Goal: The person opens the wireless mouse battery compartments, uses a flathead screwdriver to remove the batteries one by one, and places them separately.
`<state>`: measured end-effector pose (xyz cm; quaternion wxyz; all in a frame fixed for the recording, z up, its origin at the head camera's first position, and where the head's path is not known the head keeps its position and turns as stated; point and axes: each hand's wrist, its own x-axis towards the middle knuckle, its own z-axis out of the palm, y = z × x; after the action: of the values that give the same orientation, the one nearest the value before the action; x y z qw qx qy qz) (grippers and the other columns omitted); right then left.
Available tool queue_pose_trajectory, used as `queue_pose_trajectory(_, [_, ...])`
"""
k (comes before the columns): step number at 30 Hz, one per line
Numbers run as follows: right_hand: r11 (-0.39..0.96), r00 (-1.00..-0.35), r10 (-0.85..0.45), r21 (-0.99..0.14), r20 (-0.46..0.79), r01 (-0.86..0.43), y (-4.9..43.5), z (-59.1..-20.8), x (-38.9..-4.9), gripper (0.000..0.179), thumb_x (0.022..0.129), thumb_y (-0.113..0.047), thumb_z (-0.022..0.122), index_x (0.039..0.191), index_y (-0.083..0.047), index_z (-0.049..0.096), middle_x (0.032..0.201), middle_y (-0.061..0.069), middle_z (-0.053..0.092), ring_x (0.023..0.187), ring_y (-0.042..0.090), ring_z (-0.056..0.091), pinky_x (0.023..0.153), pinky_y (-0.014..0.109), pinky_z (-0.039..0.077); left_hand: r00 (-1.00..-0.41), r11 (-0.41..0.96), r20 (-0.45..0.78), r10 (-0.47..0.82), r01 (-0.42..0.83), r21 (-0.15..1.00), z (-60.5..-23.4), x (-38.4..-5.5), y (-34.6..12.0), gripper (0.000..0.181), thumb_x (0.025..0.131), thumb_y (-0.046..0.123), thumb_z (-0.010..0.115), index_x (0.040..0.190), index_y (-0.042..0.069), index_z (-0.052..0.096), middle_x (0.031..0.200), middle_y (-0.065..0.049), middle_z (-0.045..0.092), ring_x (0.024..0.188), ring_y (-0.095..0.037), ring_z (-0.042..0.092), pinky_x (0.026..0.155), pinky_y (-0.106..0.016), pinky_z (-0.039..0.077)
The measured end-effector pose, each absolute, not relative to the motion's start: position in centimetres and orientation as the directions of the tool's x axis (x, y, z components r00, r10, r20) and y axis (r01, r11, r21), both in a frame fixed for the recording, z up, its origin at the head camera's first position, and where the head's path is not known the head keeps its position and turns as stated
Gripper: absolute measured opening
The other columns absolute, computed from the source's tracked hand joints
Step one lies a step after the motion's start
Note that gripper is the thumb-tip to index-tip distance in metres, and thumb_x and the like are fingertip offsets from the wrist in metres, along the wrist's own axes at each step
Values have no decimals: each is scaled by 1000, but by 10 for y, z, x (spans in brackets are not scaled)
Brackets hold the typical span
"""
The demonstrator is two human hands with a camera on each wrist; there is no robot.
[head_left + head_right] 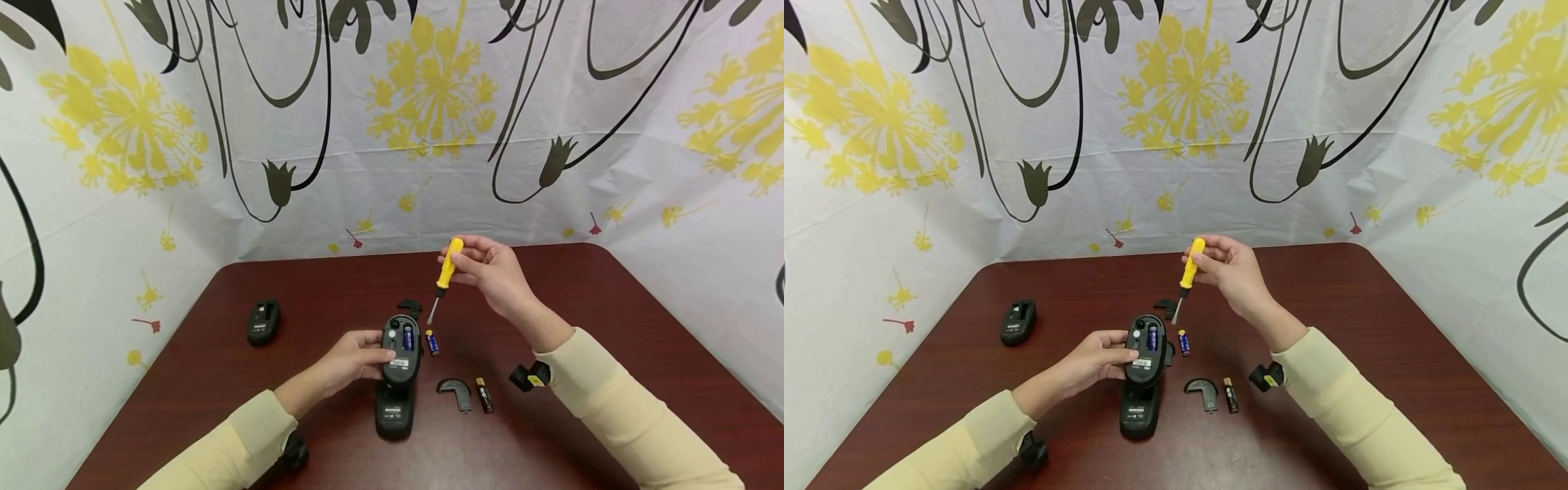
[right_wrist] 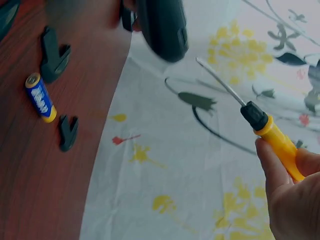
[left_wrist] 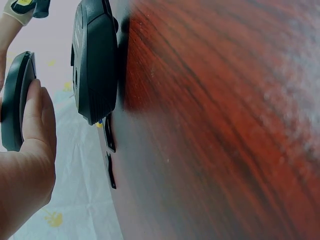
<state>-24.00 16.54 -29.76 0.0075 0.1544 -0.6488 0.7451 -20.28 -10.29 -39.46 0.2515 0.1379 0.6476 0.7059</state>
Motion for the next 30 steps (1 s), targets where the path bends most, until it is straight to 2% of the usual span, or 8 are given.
queue_pose_trajectory(6, [-152, -894, -208, -916, 396, -371, 153, -298, -225, 32, 93, -8, 65, 122, 2, 57, 114, 22, 64, 104, 26, 66, 81, 40, 55, -832, -43, -128, 540, -179, 983, -396, -203, -104, 52, 91, 7, 65, 135, -14, 45, 117, -22, 63, 96, -25, 66, 83, -42, 56])
queue_pose_trajectory(15, [-138, -815, -244, -851, 525, -507, 140, -307, -217, 25, 93, 0, 63, 117, 3, 58, 109, 17, 67, 99, 25, 67, 79, 38, 57, -828, -50, -126, 546, -182, 982, -399, -205, -104, 51, 92, 8, 65, 134, -13, 46, 116, -22, 64, 97, -25, 67, 83, -43, 55])
queue_pose_trajectory(20, [-99, -785, -260, -824, 563, -558, 135, -308, -214, 26, 92, 3, 63, 117, 8, 57, 109, 19, 67, 96, 25, 68, 80, 40, 56, -826, -48, -121, 550, -176, 983, -398, -204, -105, 51, 92, 9, 64, 134, -13, 47, 115, -21, 64, 95, -24, 67, 83, -42, 55])
queue_pose_trajectory(30, [-29, -740, -300, -782, 601, -623, 129, -308, -208, 24, 91, 5, 64, 114, 4, 61, 108, 18, 67, 94, 27, 67, 81, 38, 56, -826, -40, -132, 548, -184, 982, -397, -205, -104, 49, 91, 10, 65, 132, -12, 49, 113, -20, 65, 94, -25, 68, 83, -42, 55])
